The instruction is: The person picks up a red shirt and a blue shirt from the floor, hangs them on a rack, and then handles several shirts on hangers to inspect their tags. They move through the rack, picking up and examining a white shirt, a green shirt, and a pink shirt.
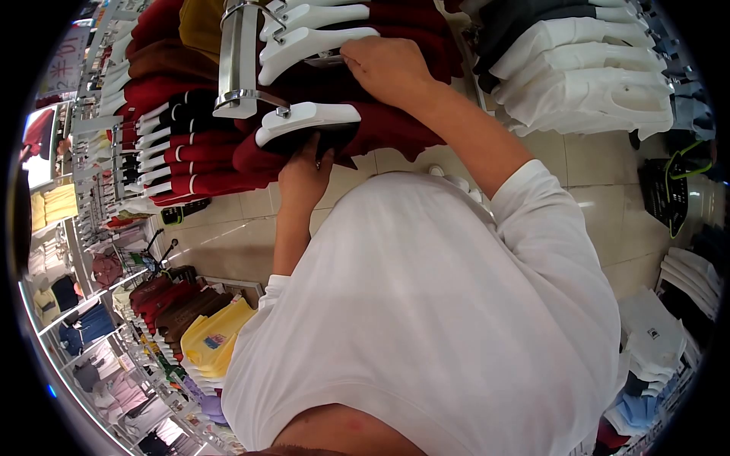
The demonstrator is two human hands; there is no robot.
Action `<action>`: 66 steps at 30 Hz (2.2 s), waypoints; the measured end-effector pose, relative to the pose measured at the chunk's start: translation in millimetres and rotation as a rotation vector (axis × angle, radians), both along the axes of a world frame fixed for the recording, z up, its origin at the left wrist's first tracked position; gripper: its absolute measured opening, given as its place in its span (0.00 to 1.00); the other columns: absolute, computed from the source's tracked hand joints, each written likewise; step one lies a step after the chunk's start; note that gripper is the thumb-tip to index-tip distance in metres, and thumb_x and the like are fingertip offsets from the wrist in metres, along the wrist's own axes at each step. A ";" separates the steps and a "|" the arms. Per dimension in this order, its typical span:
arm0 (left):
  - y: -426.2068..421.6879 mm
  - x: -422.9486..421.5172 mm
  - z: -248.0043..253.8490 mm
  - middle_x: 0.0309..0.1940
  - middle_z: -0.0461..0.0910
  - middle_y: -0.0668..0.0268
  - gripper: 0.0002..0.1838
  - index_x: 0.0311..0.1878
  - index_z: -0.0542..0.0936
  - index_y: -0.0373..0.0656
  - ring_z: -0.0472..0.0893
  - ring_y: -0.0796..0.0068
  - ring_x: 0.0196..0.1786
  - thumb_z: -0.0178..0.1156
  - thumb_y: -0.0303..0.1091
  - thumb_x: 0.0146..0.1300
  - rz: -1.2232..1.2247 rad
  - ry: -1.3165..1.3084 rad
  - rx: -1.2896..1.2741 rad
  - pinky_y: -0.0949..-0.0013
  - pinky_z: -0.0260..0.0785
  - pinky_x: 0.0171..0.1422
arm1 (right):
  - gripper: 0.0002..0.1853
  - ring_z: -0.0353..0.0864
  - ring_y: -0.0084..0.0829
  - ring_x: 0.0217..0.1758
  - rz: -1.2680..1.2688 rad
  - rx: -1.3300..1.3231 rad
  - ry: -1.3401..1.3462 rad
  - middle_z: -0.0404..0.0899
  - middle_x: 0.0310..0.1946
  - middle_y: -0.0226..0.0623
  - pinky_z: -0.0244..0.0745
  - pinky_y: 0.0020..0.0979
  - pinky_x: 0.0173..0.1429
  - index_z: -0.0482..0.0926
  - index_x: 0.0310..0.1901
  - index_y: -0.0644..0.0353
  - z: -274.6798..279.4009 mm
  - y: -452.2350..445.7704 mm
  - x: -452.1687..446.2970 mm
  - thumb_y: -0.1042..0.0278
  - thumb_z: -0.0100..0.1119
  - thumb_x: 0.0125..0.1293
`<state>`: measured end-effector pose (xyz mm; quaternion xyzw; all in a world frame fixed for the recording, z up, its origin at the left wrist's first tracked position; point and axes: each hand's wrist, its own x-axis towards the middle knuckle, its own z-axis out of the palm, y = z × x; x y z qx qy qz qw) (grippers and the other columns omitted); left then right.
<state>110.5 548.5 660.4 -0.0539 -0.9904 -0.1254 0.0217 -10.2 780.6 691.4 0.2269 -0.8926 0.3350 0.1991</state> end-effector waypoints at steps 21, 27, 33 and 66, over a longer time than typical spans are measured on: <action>4.3 1.5 0.6 0.42 0.83 0.50 0.23 0.59 0.78 0.43 0.84 0.51 0.37 0.59 0.44 0.65 -0.019 -0.010 0.066 0.54 0.76 0.39 | 0.19 0.80 0.46 0.48 0.183 -0.011 -0.488 0.83 0.46 0.46 0.74 0.39 0.52 0.80 0.53 0.60 32.2 20.5 25.1 0.55 0.55 0.70; 5.1 0.2 1.1 0.42 0.83 0.51 0.24 0.60 0.77 0.43 0.84 0.53 0.34 0.59 0.45 0.64 -0.057 0.062 0.097 0.54 0.76 0.36 | 0.21 0.80 0.44 0.48 0.330 -0.107 -0.470 0.83 0.44 0.45 0.74 0.36 0.52 0.80 0.51 0.63 57.0 19.9 48.9 0.52 0.55 0.71; 9.8 1.8 5.5 0.43 0.82 0.52 0.23 0.60 0.77 0.44 0.83 0.54 0.31 0.58 0.44 0.65 -0.025 0.047 0.155 0.55 0.76 0.35 | 0.22 0.80 0.42 0.47 0.353 -0.023 -0.458 0.82 0.43 0.42 0.74 0.36 0.50 0.79 0.55 0.60 56.2 20.8 56.3 0.53 0.59 0.67; 34.8 -4.7 -11.0 0.49 0.81 0.53 0.21 0.54 0.79 0.39 0.82 0.52 0.46 0.63 0.39 0.60 -0.208 0.176 0.113 0.55 0.75 0.51 | 0.28 0.78 0.47 0.55 0.216 0.024 -0.564 0.80 0.53 0.46 0.72 0.38 0.59 0.75 0.59 0.63 26.0 67.3 63.9 0.52 0.62 0.63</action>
